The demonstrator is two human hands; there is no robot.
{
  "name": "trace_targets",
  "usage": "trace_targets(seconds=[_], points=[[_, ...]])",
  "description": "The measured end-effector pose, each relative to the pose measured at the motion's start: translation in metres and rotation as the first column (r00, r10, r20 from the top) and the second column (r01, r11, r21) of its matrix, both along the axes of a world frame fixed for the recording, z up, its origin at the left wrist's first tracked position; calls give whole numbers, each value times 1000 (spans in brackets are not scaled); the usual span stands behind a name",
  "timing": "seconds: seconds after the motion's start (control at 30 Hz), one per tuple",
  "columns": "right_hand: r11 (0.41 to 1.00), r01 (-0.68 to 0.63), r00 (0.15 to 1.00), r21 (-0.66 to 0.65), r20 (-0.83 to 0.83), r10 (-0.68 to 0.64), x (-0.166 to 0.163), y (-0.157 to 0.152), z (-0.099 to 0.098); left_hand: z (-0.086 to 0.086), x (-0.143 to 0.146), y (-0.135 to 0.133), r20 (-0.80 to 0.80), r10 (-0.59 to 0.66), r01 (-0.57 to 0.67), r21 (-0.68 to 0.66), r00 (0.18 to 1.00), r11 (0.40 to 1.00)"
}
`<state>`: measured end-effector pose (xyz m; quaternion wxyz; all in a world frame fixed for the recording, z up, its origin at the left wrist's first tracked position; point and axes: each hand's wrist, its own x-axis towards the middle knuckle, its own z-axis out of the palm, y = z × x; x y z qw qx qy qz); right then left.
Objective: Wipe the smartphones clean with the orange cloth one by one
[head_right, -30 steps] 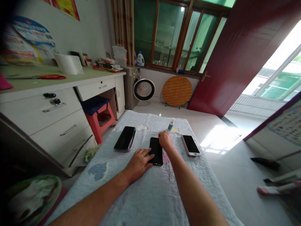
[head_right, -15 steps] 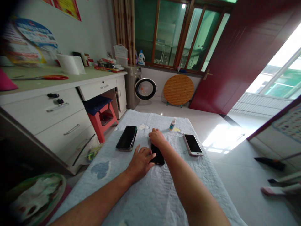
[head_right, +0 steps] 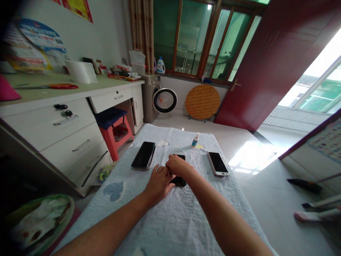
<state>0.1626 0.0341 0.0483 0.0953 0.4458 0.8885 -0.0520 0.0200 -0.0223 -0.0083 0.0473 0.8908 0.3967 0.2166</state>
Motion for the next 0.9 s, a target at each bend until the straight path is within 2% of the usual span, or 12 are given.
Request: trace_targets(seconds=[0.17,0.37,0.53,0.7,0.8,0.9], points=[[966,244,970,80,-33,-242,5,26,0,1,-1,0,-31,-3,3,-22,1000,1000],[955,281,960,95,-16,-280,5,40,-6,1,-1,0,-5,10,-10,-18,1000,1000],[973,215,976,81,-47,-211,5,21,-10,1,-2,0,36,20,-19,-17,999,1000],[991,134,982,31,-137,-128,7,-4,-12,-2,-1,1,128,116,-116,-9,985,993],[987,159,970,23,-190,-151,6,-20,-13,-5,-1,2,196,158,-154,-36,968,987],[983,184,960,-14,-210,-183,4,-36,-15,-4,-1,3,226,147,-137,-60,963,989]])
